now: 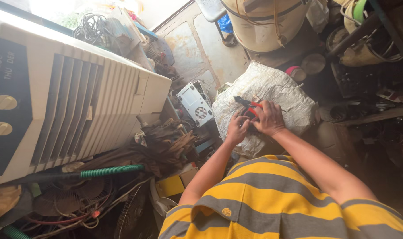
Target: The person works on a circular electrical component, using pliers and a hammer to manipulate and cut wires. They repeatedly adjust the wires and use tools to secure or remove parts of the component.
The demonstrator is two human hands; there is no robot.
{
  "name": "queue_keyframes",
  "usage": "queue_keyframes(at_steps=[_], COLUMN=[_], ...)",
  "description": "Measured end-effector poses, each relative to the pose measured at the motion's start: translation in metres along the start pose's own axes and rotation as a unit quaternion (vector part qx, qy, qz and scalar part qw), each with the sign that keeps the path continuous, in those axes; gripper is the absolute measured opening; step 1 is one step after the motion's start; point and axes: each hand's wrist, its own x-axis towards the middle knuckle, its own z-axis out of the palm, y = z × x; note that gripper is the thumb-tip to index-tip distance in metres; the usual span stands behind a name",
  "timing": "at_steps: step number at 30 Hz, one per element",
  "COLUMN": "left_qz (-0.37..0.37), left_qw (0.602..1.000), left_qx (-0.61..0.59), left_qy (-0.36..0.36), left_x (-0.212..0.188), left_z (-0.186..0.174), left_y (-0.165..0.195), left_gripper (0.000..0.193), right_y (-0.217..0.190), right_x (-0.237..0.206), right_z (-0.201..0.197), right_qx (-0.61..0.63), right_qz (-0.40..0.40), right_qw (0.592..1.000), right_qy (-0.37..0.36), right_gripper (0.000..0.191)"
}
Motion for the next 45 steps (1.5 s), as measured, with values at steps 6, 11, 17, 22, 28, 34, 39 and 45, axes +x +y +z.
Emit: queue_keyframes(at_steps=[6, 11, 17, 22, 28, 34, 39, 45], left_qz=[0.032, -0.035, -0.114, -0.023, 0.038, 0.043, 0.04, 0.064], left_qw=[0.998, 0.997, 0.983, 0.995, 0.997, 0.993, 0.99, 0.989], left_qx=[-0.049, 0.007, 0.136, 0.09, 0.059, -0.059, 0.019, -0.03], left_qy=[-0.038, -0.067, -0.044, 0.019, -0.005, -0.093, -0.137, -0.134], left_x=[0.003, 0.009, -0.004, 0.004, 0.013, -0.002, 0.001, 0.001], left_z=[-0.009, -0.005, 0.002, 0.003, 0.006, 0.009, 0.006, 0.01], left_y=[-0.011, 0.011, 0.053, 0.031, -0.004, -0.027, -0.037, -0.052], left_gripper=[0.026, 0.038, 0.055, 0.032, 0.026, 0.034, 0.028, 0.03], right_y=[0.022, 0.017, 0.026, 0.036, 0.027, 0.017, 0.023, 0.023], right_x=[0.012, 0.013, -0.024, -0.086, -0.144, -0.164, -0.148, -0.129], right_z=[0.002, 0.01, -0.022, -0.054, -0.039, 0.006, 0.018, 0.001], right_qx=[0.01, 0.193, 0.253, 0.362, 0.553, 0.439, 0.539, 0.483], right_qz=[-0.048, 0.158, 0.097, 0.25, 0.251, 0.334, 0.322, 0.368], right_qw=[0.993, 0.966, 0.96, 0.898, 0.795, 0.822, 0.746, 0.739], right_qy=[0.107, 0.066, 0.071, 0.011, -0.007, -0.144, -0.221, -0.291], right_gripper=[0.044, 0.065, 0.051, 0.036, 0.027, 0.021, 0.022, 0.02])
